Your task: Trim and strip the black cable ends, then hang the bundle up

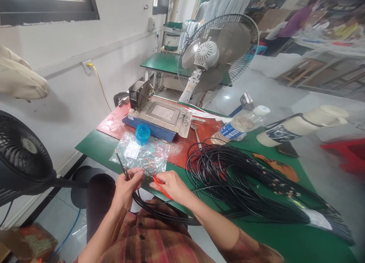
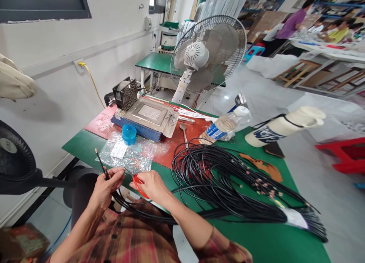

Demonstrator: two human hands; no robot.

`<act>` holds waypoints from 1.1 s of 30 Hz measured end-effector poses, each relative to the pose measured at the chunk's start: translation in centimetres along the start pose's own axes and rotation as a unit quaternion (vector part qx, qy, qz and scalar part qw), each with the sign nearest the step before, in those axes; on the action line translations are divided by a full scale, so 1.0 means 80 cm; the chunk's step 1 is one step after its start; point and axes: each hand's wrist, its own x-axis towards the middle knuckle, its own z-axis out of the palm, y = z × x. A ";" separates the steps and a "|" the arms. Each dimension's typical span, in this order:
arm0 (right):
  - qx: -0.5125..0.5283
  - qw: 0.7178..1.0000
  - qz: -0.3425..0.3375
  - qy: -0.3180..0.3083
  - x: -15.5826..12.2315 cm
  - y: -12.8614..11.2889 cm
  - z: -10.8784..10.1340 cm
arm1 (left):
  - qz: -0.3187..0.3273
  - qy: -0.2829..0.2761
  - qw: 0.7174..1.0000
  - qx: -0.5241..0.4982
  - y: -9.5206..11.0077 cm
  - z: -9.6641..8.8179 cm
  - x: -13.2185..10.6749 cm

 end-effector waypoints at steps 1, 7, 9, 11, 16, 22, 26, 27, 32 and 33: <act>0.023 1.000 0.009 0.004 0.001 0.000 0.000 | -0.004 -0.006 1.000 -0.003 0.001 0.000 0.000; 0.333 0.934 0.128 -0.015 0.019 -0.013 0.008 | -0.024 -0.053 0.998 -0.019 0.006 -0.003 -0.009; 0.419 0.894 0.156 -0.027 0.026 -0.019 0.013 | -0.029 -0.054 0.998 -0.019 0.008 -0.003 -0.013; 0.463 0.871 0.162 -0.040 0.031 -0.025 0.018 | -0.031 -0.051 0.998 -0.018 0.009 -0.003 -0.016; 0.435 0.891 0.129 -0.027 0.031 -0.031 0.027 | -0.038 -0.044 0.998 -0.027 0.010 -0.003 -0.019; 0.264 0.961 0.061 0.049 0.022 -0.026 0.031 | -0.061 -0.057 0.996 -0.042 0.005 -0.005 -0.017; 0.330 0.941 0.075 0.028 0.022 -0.028 0.031 | -0.066 -0.072 0.994 -0.038 0.002 -0.006 -0.016; 0.378 0.921 0.089 0.008 0.023 -0.029 0.031 | -0.065 -0.080 0.994 -0.035 0.002 -0.006 -0.016; 0.520 0.838 0.163 -0.039 0.030 -0.032 0.027 | -0.062 -0.113 0.992 -0.003 0.004 -0.008 -0.019; 0.522 0.836 0.164 -0.040 0.031 -0.032 0.027 | -0.061 -0.117 0.991 0.002 0.005 -0.008 -0.019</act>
